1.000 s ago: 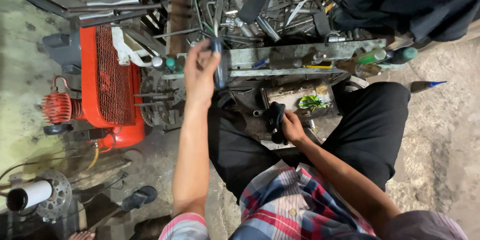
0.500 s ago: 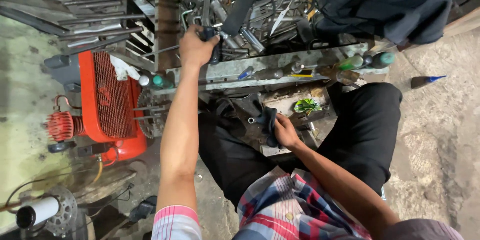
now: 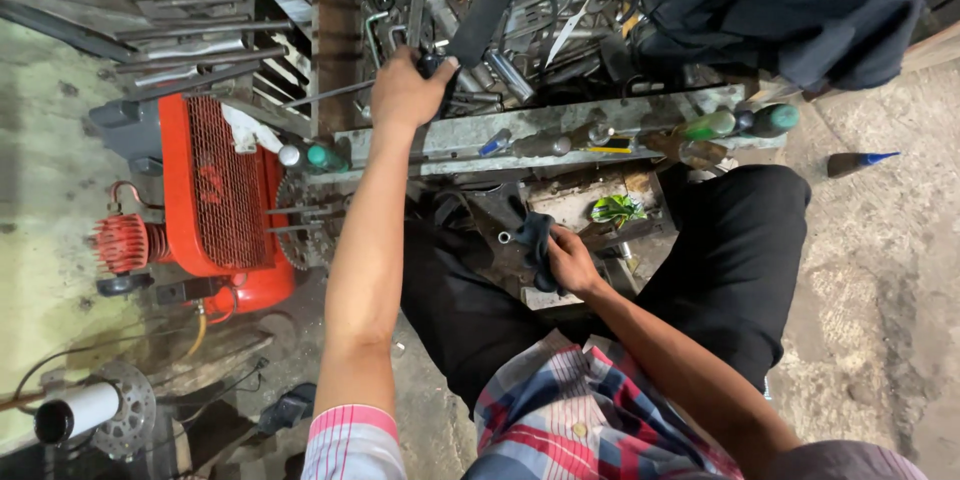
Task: The person sits in a workshop and wipes a small cylindrical metal part with a dark cloth. They then pick up a screwdriver and use it to clean or scrape the interior of the part while holding it with the cloth.
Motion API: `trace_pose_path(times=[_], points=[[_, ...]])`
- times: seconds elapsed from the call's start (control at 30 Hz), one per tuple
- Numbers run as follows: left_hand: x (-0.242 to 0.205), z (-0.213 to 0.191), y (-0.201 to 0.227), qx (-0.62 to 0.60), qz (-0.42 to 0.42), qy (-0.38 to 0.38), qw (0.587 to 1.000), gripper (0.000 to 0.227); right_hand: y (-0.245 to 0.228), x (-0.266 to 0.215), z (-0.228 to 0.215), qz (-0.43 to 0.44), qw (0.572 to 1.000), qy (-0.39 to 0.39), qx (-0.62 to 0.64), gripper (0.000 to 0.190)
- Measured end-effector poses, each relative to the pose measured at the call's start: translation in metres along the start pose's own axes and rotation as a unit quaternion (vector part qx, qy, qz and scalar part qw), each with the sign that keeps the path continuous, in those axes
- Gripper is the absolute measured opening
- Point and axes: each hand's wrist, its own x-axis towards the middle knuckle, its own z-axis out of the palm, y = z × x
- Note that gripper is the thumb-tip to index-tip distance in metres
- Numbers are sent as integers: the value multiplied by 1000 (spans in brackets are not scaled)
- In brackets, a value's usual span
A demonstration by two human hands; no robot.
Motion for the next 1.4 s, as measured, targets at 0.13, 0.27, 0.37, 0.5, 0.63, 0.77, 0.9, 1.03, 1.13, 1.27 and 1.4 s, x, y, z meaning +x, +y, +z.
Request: trace_pose_path(times=[0.13, 0.27, 0.37, 0.5, 0.63, 0.77, 0.9, 1.03, 1.13, 1.27, 1.4], points=[[-14, -2, 1, 15, 11, 2, 1000, 72, 9, 1, -2, -25, 999, -6, 22, 30], [-47, -9, 4, -28, 47, 81, 995, 62, -11, -6, 5, 22, 1000, 8, -13, 30], [-103, -13, 11, -98, 148, 186, 966, 45, -15, -7, 4, 27, 999, 11, 18, 29], [-209, 25, 17, -262, 192, 177, 929, 19, -45, -17, 3, 46, 987, -23, 150, 30], [-262, 74, 17, -321, 133, 6, 938, 32, -47, -26, 2, 60, 966, -34, 249, 34], [-277, 114, 6, -267, 204, 62, 940, 47, -39, -34, 3, 46, 955, -52, 290, 32], [-277, 141, -9, -228, 139, 29, 963, 25, -64, -41, 15, 89, 928, -32, 360, 29], [-272, 96, 20, -233, 160, 53, 958, 21, 0, -20, -7, 11, 933, 8, 361, 19], [-279, 84, 39, -204, 195, 20, 959, 19, 40, -6, -23, -44, 962, 13, 269, 17], [-298, 94, 48, -166, 248, -70, 952, 20, 1, -31, -14, -101, 987, -30, 121, 25], [-283, 84, 50, -190, 284, -168, 925, 29, -86, -31, 17, -89, 946, -103, -295, 16]])
